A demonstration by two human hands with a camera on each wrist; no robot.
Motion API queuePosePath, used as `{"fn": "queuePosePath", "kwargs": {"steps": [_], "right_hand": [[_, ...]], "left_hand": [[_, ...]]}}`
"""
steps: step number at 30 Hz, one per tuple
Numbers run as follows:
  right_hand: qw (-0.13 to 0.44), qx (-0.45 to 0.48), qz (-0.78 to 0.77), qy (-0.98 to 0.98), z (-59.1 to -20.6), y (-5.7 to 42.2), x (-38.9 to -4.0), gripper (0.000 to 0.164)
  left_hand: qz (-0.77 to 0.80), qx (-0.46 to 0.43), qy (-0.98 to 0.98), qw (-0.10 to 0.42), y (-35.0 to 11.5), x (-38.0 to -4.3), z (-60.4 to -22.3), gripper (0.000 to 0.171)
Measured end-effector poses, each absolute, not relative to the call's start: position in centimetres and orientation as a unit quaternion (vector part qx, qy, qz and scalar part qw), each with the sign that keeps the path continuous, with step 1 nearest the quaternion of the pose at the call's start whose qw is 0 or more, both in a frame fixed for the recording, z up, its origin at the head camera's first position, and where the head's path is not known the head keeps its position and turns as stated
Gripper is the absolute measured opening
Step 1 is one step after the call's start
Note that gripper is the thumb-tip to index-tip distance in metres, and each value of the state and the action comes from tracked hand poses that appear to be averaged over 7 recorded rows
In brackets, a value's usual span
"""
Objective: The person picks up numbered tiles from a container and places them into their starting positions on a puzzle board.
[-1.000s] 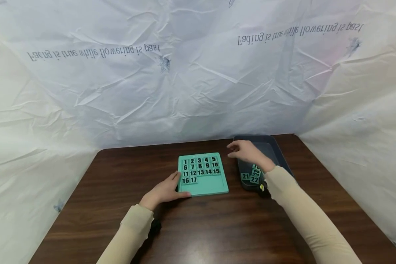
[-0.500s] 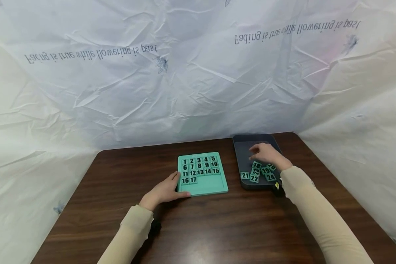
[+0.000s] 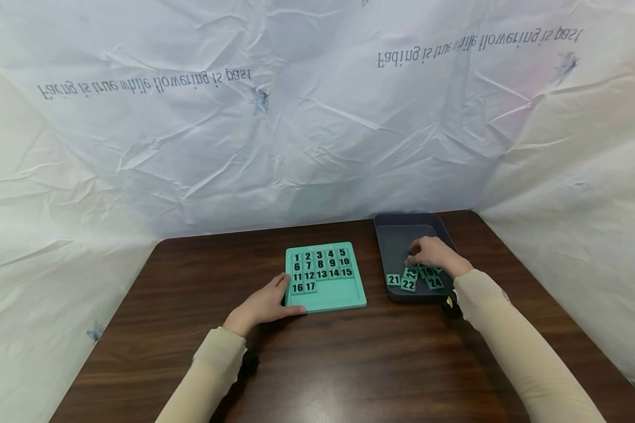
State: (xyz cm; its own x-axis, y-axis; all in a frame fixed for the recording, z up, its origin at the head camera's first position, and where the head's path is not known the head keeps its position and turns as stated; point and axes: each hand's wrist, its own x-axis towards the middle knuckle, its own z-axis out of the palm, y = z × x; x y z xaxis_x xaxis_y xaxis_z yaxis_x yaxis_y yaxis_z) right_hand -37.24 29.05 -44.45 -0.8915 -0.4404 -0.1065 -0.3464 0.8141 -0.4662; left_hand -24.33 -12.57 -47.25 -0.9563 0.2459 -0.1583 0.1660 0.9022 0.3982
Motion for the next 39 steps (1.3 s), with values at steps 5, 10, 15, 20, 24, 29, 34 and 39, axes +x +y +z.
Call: {"fn": "queuePosePath", "kwargs": {"steps": [5, 10, 15, 20, 24, 29, 34, 39], "right_hand": [[0.096, -0.208, -0.210, 0.951, -44.42, 29.26, -37.22, 0.050], [0.104, -0.200, -0.205, 0.953, -44.32, 29.36, -37.01, 0.055], [0.100, -0.195, -0.201, 0.955, -44.47, 29.51, -36.86, 0.056], [0.108, -0.186, -0.213, 0.953, -44.83, 29.84, -36.58, 0.051], [0.103, -0.187, -0.222, 0.951, -44.82, 29.90, -36.59, 0.046], [0.082, -0.193, -0.233, 0.950, -44.43, 29.66, -36.89, 0.037], [0.096, -0.209, -0.229, 0.946, -44.42, 29.44, -36.85, 0.045], [0.105, -0.228, -0.226, 0.941, -44.74, 29.26, -36.80, 0.053]], "left_hand": [[0.195, 0.105, 0.970, 0.102, -12.65, -24.20, -47.20, 0.107], [0.192, 0.107, 0.970, 0.106, -12.75, -24.17, -47.10, 0.107], [0.199, 0.107, 0.969, 0.100, -12.73, -24.26, -46.93, 0.106], [0.198, 0.112, 0.967, 0.111, -12.64, -24.21, -47.38, 0.107], [0.202, 0.113, 0.967, 0.109, -12.66, -24.22, -47.42, 0.107], [0.199, 0.105, 0.968, 0.108, -12.74, -24.27, -47.08, 0.107], [0.201, 0.104, 0.968, 0.110, -12.75, -24.22, -47.12, 0.106], [0.205, 0.103, 0.968, 0.106, -12.80, -24.18, -47.33, 0.107]]}}
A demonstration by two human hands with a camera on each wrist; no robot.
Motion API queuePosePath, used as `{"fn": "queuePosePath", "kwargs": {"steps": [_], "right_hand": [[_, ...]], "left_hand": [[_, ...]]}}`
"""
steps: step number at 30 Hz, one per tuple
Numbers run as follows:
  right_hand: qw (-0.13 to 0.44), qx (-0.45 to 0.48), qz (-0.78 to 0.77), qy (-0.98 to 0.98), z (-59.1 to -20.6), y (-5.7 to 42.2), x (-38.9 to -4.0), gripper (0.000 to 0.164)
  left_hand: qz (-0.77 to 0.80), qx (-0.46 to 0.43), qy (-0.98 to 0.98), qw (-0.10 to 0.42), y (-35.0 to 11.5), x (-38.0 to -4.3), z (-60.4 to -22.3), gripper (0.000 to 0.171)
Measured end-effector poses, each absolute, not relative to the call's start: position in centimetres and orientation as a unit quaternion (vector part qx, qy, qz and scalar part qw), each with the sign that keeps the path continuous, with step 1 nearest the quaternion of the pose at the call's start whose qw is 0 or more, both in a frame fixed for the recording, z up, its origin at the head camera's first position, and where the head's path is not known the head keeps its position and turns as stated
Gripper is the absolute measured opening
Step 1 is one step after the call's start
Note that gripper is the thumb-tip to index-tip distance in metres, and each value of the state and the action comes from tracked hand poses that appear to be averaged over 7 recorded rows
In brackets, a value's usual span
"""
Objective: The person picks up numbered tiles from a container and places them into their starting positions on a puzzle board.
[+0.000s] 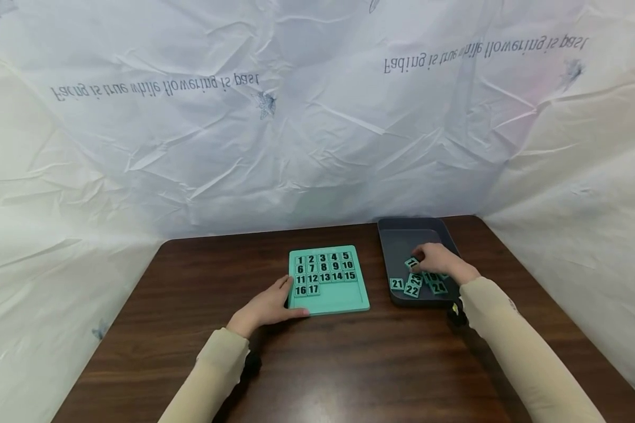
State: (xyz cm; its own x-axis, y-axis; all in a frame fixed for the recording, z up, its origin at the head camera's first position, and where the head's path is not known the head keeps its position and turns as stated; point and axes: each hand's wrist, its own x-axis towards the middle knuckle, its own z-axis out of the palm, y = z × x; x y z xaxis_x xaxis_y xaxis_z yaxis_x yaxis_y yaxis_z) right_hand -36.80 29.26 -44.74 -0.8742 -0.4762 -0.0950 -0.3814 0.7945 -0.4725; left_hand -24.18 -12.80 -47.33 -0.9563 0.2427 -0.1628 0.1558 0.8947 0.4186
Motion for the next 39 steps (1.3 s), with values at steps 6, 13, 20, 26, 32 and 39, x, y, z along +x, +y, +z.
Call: {"fn": "queuePosePath", "kwargs": {"steps": [6, 13, 20, 26, 32, 39], "right_hand": [[0.103, -0.250, -0.210, 0.939, -45.2, 29.4, -37.0, 0.048], [0.103, -0.237, -0.219, 0.941, -45.3, 29.4, -37.1, 0.045], [0.071, -0.224, -0.255, 0.938, -44.0, 29.2, -36.9, 0.042], [0.045, -0.245, -0.273, 0.929, -42.1, 27.4, -36.9, 0.040], [0.043, -0.284, -0.284, 0.915, -41.1, 24.4, -36.3, 0.040], [0.060, -0.327, -0.274, 0.902, -41.0, 20.2, -35.1, 0.040]], "left_hand": [[0.208, 0.102, 0.967, 0.109, -12.8, -24.0, -47.5, 0.108], [0.210, 0.102, 0.966, 0.108, -12.7, -24.0, -47.6, 0.107], [0.207, 0.102, 0.966, 0.115, -12.6, -23.7, -48.0, 0.107], [0.210, 0.102, 0.966, 0.112, -12.8, -23.6, -48.1, 0.107], [0.213, 0.105, 0.965, 0.111, -12.8, -23.7, -47.8, 0.106], [0.205, 0.106, 0.966, 0.113, -12.8, -24.2, -47.2, 0.107]]}}
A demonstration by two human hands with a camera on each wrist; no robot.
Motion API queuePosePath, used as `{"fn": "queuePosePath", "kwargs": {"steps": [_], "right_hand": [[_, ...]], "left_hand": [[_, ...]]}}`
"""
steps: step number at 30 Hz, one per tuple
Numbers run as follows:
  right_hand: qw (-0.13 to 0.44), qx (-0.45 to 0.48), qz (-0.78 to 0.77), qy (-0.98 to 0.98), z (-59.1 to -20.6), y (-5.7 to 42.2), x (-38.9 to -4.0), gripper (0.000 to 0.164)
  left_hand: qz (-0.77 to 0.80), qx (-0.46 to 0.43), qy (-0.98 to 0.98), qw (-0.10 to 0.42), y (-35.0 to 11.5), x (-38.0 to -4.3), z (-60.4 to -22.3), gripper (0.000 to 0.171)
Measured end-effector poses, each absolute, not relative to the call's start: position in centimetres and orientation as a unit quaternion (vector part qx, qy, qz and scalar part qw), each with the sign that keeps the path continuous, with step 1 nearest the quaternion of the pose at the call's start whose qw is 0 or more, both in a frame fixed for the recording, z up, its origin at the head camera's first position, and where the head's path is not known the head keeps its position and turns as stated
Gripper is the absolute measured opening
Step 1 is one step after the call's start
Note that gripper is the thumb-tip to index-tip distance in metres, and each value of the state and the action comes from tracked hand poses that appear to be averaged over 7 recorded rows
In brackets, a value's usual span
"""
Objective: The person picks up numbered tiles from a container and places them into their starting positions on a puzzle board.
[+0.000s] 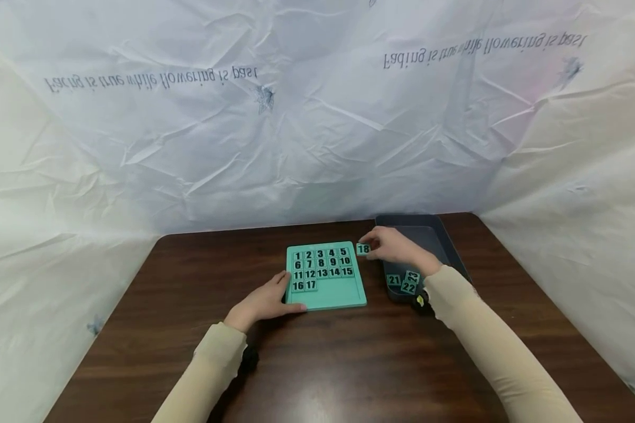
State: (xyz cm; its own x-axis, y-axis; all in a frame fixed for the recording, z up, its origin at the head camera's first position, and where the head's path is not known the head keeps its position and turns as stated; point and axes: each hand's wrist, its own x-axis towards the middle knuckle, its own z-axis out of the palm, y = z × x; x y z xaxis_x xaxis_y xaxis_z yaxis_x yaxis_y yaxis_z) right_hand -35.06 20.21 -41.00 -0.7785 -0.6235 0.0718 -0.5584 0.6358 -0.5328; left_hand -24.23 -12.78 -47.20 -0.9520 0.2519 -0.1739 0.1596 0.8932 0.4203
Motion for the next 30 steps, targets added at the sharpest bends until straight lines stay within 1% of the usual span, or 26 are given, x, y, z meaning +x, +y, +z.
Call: {"fn": "queuePosePath", "kwargs": {"steps": [7, 13, 21, 30], "right_hand": [[0.094, -0.381, -0.268, 0.880, -42.5, 16.3, -35.3, 0.040], [0.112, -0.408, -0.247, 0.872, -43.9, 14.2, -35.6, 0.038], [0.109, -0.438, -0.214, 0.866, -45.2, 12.5, -36.3, 0.036], [0.071, -0.412, -0.211, 0.883, -46.1, 11.7, -37.0, 0.033]], "left_hand": [[0.204, 0.097, 0.967, 0.113, -12.6, -25.4, -47.0, 0.107], [0.203, 0.092, 0.969, 0.109, -12.5, -26.5, -47.3, 0.109], [0.205, 0.075, 0.971, 0.101, -12.4, -27.4, -47.2, 0.109], [0.197, 0.068, 0.973, 0.101, -12.0, -28.5, -47.1, 0.108]]}}
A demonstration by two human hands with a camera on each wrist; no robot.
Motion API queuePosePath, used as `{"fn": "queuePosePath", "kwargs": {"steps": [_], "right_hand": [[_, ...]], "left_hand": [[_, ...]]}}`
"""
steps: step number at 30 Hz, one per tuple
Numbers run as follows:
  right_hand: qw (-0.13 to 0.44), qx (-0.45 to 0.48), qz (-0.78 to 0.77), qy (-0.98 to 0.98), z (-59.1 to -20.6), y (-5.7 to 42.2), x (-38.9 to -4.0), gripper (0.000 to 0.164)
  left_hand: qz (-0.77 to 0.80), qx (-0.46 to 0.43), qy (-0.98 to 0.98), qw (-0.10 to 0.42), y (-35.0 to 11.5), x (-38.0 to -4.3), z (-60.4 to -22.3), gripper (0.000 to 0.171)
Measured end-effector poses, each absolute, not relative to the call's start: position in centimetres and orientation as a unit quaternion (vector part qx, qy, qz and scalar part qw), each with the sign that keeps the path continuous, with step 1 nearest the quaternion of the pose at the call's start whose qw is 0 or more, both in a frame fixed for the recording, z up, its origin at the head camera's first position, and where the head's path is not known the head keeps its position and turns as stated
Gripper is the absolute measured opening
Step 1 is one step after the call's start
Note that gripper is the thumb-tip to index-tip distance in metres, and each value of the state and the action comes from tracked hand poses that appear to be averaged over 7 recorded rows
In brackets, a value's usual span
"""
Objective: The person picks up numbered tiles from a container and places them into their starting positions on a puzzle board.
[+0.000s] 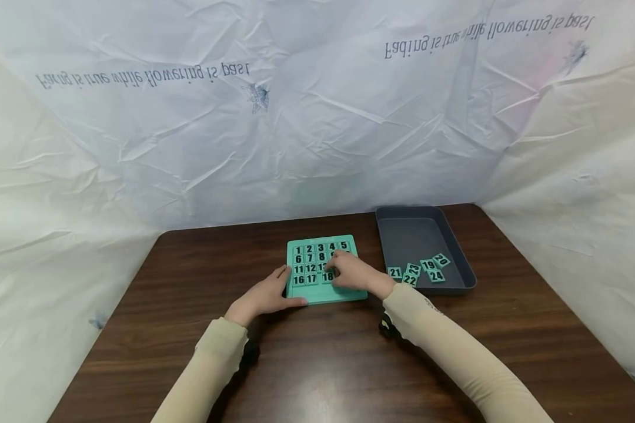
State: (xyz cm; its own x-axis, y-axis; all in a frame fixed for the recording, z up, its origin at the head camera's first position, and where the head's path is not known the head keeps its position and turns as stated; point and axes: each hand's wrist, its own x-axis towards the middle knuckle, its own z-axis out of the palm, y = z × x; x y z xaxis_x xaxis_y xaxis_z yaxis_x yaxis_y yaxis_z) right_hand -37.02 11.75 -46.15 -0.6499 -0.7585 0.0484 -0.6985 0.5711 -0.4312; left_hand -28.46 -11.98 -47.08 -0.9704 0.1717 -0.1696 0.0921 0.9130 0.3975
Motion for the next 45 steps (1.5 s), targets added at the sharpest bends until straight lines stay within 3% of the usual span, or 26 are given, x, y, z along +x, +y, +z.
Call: {"fn": "queuePosePath", "kwargs": {"steps": [10, 23, 36, 45], "right_hand": [[0.055, -0.410, -0.210, 0.886, -46.7, 11.6, -36.3, 0.031], [0.088, -0.415, -0.224, 0.877, -45.7, 13.5, -36.7, 0.036], [0.105, -0.356, -0.307, 0.877, -41.6, 21.2, -39.3, 0.050], [0.080, -0.324, -0.311, 0.890, -40.5, 27.9, -40.8, 0.057]], "left_hand": [[0.203, 0.073, 0.971, 0.100, -11.0, -27.9, -47.0, 0.106], [0.200, 0.066, 0.973, 0.096, -10.3, -27.6, -47.7, 0.107], [0.205, 0.060, 0.972, 0.095, -9.8, -26.5, -47.6, 0.108], [0.212, 0.053, 0.972, 0.088, -9.6, -25.7, -47.6, 0.106]]}}
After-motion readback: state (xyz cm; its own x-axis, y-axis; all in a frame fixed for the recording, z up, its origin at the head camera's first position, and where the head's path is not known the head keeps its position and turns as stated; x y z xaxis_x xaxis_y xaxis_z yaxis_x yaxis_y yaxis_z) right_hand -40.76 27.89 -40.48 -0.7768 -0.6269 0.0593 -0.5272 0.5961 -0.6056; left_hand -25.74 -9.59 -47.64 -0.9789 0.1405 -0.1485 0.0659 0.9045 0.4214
